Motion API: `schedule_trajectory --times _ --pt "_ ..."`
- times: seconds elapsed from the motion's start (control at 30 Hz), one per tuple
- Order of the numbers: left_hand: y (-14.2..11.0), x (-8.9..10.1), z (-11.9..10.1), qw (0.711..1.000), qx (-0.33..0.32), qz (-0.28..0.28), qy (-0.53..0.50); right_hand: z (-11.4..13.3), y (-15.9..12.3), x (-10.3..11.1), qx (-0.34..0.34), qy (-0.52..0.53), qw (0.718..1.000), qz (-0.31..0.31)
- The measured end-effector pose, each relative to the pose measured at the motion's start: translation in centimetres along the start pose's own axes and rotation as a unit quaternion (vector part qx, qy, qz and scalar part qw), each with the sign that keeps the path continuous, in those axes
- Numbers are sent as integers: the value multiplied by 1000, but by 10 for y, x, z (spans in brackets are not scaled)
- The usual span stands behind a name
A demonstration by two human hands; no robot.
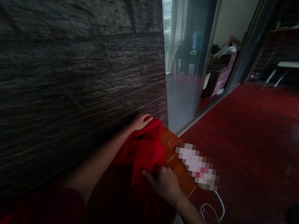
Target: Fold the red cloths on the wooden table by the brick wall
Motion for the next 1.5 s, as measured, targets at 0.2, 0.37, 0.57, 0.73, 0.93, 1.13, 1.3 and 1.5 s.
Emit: schedule_trajectory --times 0.2,0.37,0.57,0.73,0.93,1.13,1.3,1.5 --pt "19 -9 6 999 12 35 7 -17 -6 -11 76 146 986 10" --pt "1 22 5 999 31 9 12 -20 0 24 58 97 993 29" --pt "-110 89 6 998 -39 -49 13 33 56 68 142 -41 987 -56" --pt "-184 76 14 999 -31 14 35 78 100 18 271 -212 938 29" --pt "-214 41 26 994 -17 -30 102 70 97 -16 335 -325 880 93" --pt "-214 38 25 987 3 -83 138 74 112 -2 303 -384 869 77" --pt "-198 47 9 980 -30 -103 168 87 156 9 270 -446 851 57" --pt "-191 44 3 975 44 -103 192 80 177 -3 347 -440 822 101"
Point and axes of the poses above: each hand's wrist, its own y-axis towards the middle knuckle, its own x-axis out of the back of the hand, z = x × y, the point moved 3 cm from there along y, towards the middle knuckle
